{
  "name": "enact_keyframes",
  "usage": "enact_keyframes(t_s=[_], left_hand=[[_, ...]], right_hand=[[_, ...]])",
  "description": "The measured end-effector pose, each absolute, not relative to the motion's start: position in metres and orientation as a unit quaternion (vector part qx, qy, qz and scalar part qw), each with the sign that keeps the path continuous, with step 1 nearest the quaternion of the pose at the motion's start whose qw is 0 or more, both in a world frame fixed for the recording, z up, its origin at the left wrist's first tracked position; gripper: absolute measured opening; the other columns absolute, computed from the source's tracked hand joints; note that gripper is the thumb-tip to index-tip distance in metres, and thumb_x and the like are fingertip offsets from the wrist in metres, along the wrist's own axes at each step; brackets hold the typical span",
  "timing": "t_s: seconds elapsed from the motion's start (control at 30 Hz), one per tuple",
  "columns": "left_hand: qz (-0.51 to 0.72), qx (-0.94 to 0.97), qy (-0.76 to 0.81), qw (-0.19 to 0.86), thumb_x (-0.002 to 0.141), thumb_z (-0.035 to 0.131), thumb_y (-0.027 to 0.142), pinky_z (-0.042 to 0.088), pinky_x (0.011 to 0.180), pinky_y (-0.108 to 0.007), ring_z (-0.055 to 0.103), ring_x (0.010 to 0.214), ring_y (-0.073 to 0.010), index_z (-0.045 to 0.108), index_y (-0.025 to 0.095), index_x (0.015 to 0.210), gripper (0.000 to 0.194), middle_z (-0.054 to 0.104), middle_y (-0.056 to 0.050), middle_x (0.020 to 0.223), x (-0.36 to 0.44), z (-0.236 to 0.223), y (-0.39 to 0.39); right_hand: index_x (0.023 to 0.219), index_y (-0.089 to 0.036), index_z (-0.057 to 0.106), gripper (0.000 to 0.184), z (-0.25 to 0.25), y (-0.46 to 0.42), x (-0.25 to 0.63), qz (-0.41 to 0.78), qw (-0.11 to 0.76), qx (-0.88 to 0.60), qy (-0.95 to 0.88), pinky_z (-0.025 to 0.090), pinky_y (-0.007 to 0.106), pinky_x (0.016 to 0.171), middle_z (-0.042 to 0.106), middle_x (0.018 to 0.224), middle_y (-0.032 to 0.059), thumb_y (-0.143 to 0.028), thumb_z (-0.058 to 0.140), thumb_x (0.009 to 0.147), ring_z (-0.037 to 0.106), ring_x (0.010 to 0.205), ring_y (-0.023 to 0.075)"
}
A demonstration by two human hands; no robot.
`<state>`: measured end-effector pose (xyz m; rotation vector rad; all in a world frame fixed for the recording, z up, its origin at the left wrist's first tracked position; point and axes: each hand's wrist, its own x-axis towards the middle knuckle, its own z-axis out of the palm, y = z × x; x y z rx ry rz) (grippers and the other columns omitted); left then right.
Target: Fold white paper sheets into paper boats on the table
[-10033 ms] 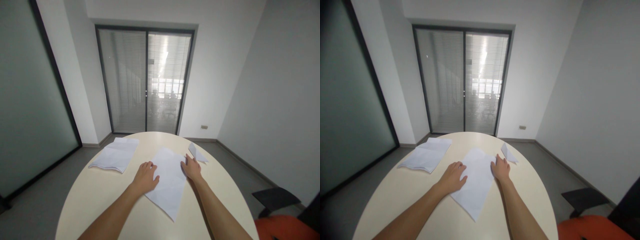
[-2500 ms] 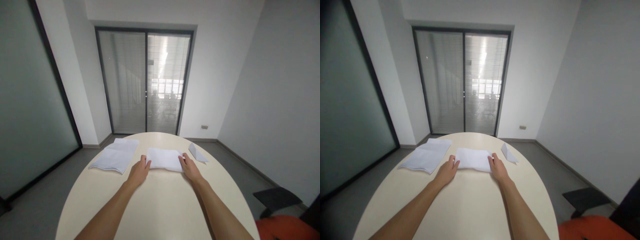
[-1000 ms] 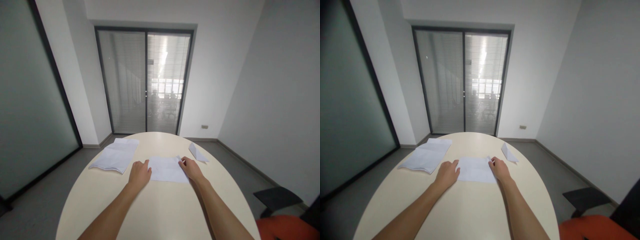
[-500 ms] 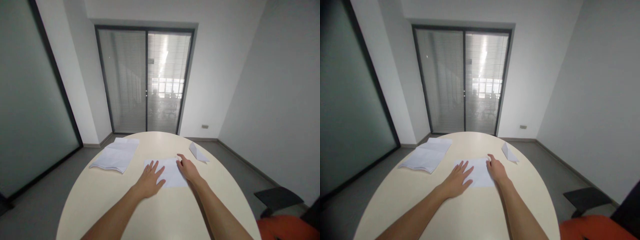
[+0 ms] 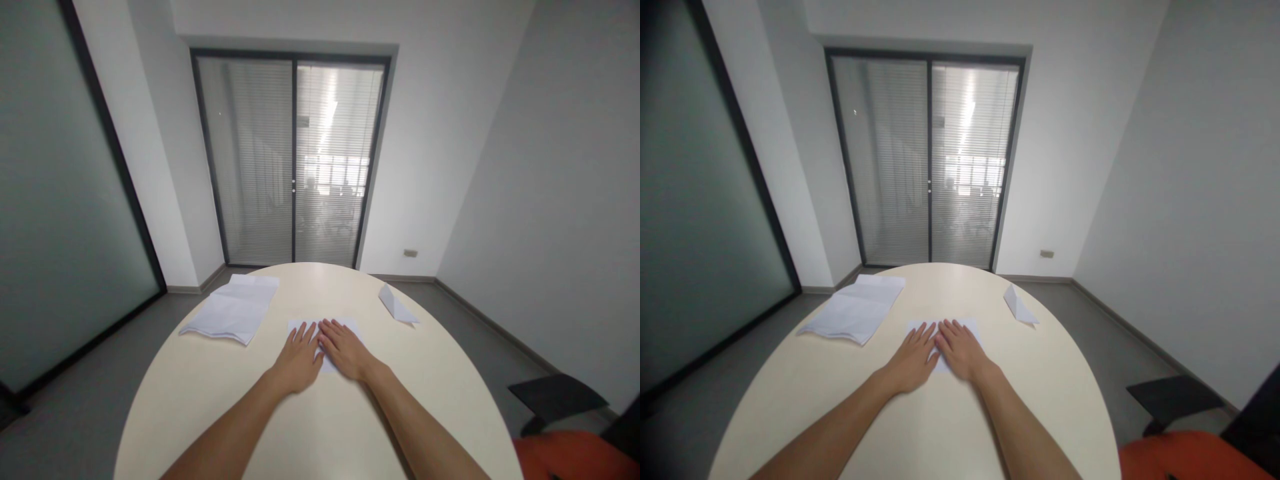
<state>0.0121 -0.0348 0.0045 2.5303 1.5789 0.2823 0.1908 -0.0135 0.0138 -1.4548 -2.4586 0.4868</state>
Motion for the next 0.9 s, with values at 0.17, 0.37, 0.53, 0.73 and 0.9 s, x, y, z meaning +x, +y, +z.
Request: enact_keyframes(t_s=[0.17,0.37,0.53,0.73,0.9], left_hand=[[0.092,0.834,0.539,0.075,0.099,0.031,0.044,0.014,0.122,-0.051,0.012,0.151,-0.0328,0.031,0.016,0.154,0.062,0.021,-0.010,0.164,0.012,0.005,-0.035],[0.088,0.833,0.542,0.069,0.099,0.031,0.044,0.015,0.122,-0.050,0.013,0.151,-0.0329,0.030,0.016,0.155,0.063,0.020,-0.011,0.163,0.010,0.006,-0.036],[0.089,0.829,0.548,0.066,0.097,0.033,0.044,0.016,0.122,-0.051,0.013,0.151,-0.0329,0.030,0.016,0.155,0.064,0.021,-0.011,0.163,0.011,0.005,-0.036],[0.096,0.834,0.539,0.066,0.097,0.034,0.045,0.016,0.122,-0.049,0.015,0.151,-0.0323,0.032,0.017,0.154,0.064,0.022,-0.010,0.163,0.010,0.008,-0.037],[0.080,0.831,0.544,0.083,0.097,0.032,0.048,0.014,0.123,-0.050,0.013,0.151,-0.0317,0.029,0.016,0.155,0.066,0.019,-0.011,0.163,0.007,0.012,-0.037]], right_hand=[[0.156,-0.019,0.029,0.072,0.012,-0.006,0.199,0.140,0.098,-0.541,-0.824,0.011,0.048,0.122,0.020,0.164,0.0071,-0.062,0.016,0.100,0.011,0.152,0.0281],[0.156,-0.017,0.027,0.071,0.007,0.001,0.208,0.110,0.089,-0.595,-0.791,0.011,0.048,0.121,0.019,0.164,0.0091,-0.060,0.021,0.100,0.012,0.152,0.0297],[0.152,-0.013,0.035,0.067,0.010,-0.001,0.208,0.064,0.105,-0.614,-0.779,0.005,0.054,0.120,0.026,0.161,0.0144,-0.054,0.021,0.101,0.016,0.151,0.0309],[0.153,-0.021,0.036,0.067,0.019,-0.009,0.201,0.124,0.109,-0.510,-0.844,0.015,0.047,0.121,0.026,0.162,0.0088,-0.057,0.014,0.101,0.019,0.151,0.0257],[0.155,-0.019,0.030,0.067,0.017,-0.007,0.205,0.131,0.090,-0.551,-0.819,0.013,0.048,0.121,0.021,0.164,0.0088,-0.056,0.019,0.101,0.014,0.152,0.0276]])
